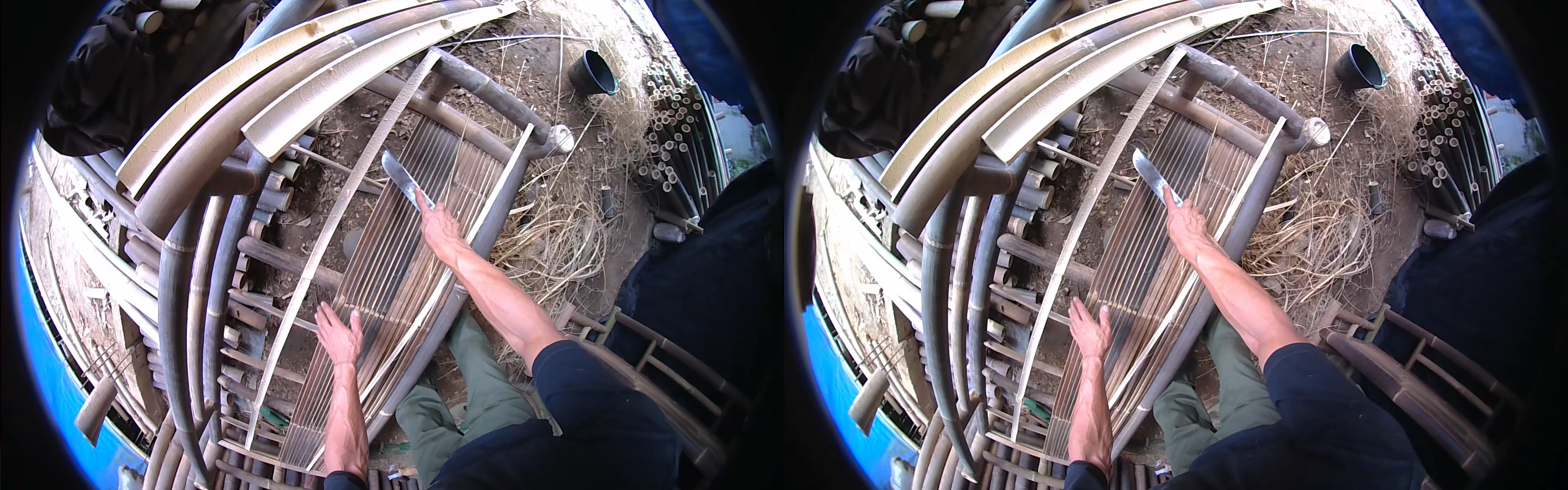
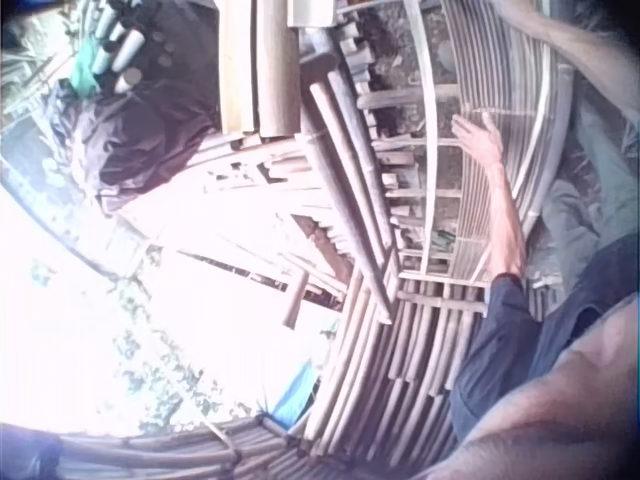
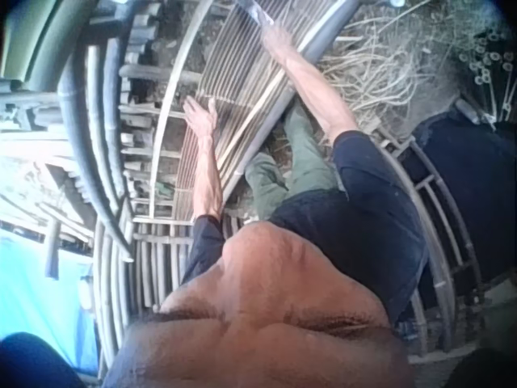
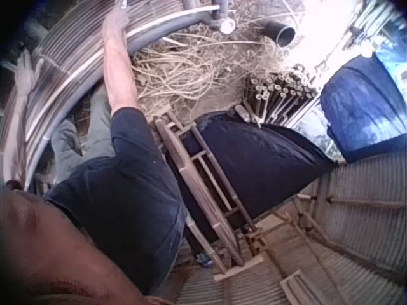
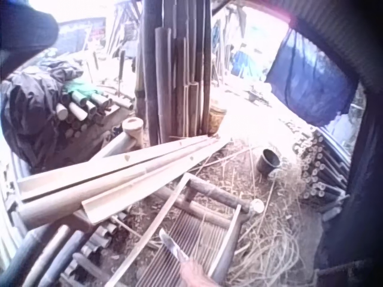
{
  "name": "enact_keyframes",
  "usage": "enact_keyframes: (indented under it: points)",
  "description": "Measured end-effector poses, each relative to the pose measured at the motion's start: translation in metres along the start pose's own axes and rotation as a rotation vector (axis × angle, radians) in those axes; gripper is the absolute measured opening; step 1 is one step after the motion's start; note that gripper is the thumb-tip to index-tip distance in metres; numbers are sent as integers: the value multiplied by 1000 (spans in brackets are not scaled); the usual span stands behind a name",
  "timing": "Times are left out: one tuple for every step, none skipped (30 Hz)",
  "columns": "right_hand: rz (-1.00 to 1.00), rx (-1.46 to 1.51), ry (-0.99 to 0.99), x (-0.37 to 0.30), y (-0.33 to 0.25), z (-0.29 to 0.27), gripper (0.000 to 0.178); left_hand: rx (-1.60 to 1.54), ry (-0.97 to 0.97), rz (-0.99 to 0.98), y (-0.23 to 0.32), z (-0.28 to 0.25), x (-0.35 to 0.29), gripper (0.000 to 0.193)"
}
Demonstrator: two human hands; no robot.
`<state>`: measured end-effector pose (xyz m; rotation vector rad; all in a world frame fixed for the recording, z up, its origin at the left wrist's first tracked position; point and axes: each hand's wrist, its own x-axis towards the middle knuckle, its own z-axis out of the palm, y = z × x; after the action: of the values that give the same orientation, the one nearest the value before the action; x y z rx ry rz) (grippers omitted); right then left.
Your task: The person uses a large knife to split long bamboo strips into thinner pieces. They hold the bamboo against a frame and strike it with the knife to separate the layers, then arrange the resulting strips on the frame.
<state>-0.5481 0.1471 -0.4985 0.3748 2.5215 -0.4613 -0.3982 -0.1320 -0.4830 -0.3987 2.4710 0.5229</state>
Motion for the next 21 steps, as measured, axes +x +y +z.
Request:
enact_keyframes:
  points:
    - [5,-85,15,2,-3,-2,62,22,-58,-53,-8,10,-6,89]
    - [-23,-119,34,5,-8,-8,61,-39,-134,-83,-20,20,-10,94]
    - [-51,-152,53,7,-12,-14,61,14,-101,-35,-32,28,-15,93]
    - [-77,-189,70,8,-14,-21,61,64,-72,13,-35,29,-19,92]
    - [-112,-231,149,9,-18,-28,59,-3,-50,8,-40,28,-15,89]
    - [-170,-259,229,12,-18,-36,58,-69,-29,3,-46,25,-7,87]
    - [-115,-359,159,18,-11,-38,58,-44,-33,8,-43,16,2,82]
    - [-70,-462,90,23,-9,-46,57,-26,-106,-3,-43,9,9,84]
    - [-51,-467,53,27,-5,-55,56,-54,-135,-12,-40,5,17,84]
    - [-28,-470,6,24,-8,-63,56,-78,-174,-25,-39,3,19,84]
    - [-20,-474,-42,21,-16,-74,56,-2,-46,16,-35,10,10,83]
    - [-22,-358,-22,8,-17,-87,56,76,82,58,-27,20,-4,81]
    - [-24,-247,-7,-17,-17,-101,56,91,164,138,-19,29,-20,77]
    - [-20,-139,16,-41,-8,-112,56,13,90,138,-7,33,-40,74]
    - [-28,-50,33,-62,9,-118,56,-80,-119,62,-3,37,-60,76]
    - [-40,39,47,-88,27,-123,57,-70,-353,-99,-2,43,-77,82]
    - [-87,163,172,-111,48,-116,58,-25,-436,-129,-14,57,-94,88]
    - [-42,288,204,-134,64,-115,60,70,-540,-176,-13,55,-107,78]
    - [-9,420,237,-158,78,-115,61,66,-488,-122,-29,68,-118,69]
    - [109,553,167,-182,85,-121,61,60,-433,-73,-46,81,-124,60]
    - [188,739,162,-201,105,-118,62,-30,-390,-63,-46,80,-124,52]
